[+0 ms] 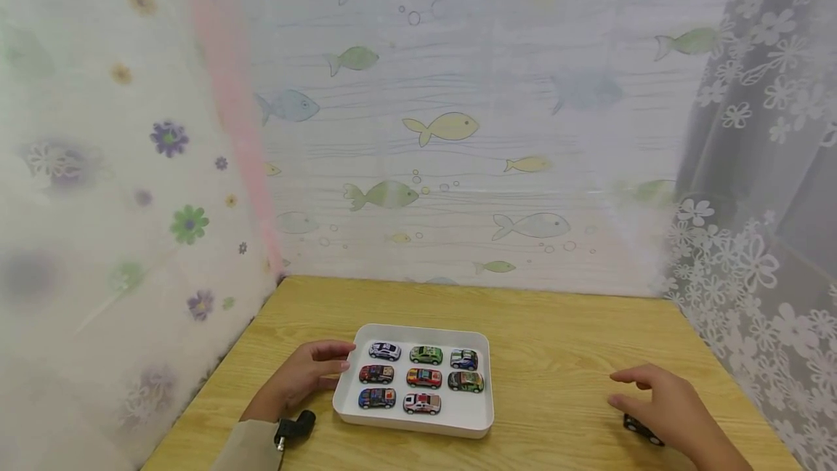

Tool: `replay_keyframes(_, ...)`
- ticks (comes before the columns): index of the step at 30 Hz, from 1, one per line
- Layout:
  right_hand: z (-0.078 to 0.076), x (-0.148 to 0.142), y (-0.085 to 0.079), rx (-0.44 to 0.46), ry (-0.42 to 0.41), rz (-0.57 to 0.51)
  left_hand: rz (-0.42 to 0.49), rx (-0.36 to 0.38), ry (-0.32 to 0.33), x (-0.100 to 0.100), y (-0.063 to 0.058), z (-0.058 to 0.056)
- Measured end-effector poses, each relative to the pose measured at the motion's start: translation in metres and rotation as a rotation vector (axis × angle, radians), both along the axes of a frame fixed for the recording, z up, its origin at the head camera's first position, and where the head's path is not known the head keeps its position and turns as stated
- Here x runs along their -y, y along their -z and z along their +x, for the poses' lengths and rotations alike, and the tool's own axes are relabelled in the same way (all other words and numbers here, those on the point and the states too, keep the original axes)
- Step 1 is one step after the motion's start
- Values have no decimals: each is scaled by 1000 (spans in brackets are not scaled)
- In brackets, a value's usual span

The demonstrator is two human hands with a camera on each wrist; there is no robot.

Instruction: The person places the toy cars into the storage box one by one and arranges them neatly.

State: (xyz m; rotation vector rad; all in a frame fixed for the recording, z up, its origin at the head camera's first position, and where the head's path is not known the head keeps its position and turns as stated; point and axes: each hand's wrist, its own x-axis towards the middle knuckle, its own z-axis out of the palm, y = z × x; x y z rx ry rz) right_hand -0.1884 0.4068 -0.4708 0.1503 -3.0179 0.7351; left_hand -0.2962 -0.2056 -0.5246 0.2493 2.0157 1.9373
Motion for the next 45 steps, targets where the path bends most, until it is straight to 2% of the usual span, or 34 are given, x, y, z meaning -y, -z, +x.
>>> replay_keyframes(9, 3, -22, 12, 164, 40, -38, -8, -2, 9, 2, 2, -2)
replay_keyframes(20, 9, -31, 25, 298, 113, -109, -5, -6, 10, 2, 4, -5)
replay_keyframes(25, 8, -32, 29, 298, 128, -122, -6, 3, 10, 3, 5, -6)
replay_keyframes(37, 8, -30, 30, 271, 136, -71, -9, -4, 15, 3, 6, -6)
replay_keyframes(45, 0, -23, 20, 209, 91, -26, -8, -3, 12, 4, 5, -4)
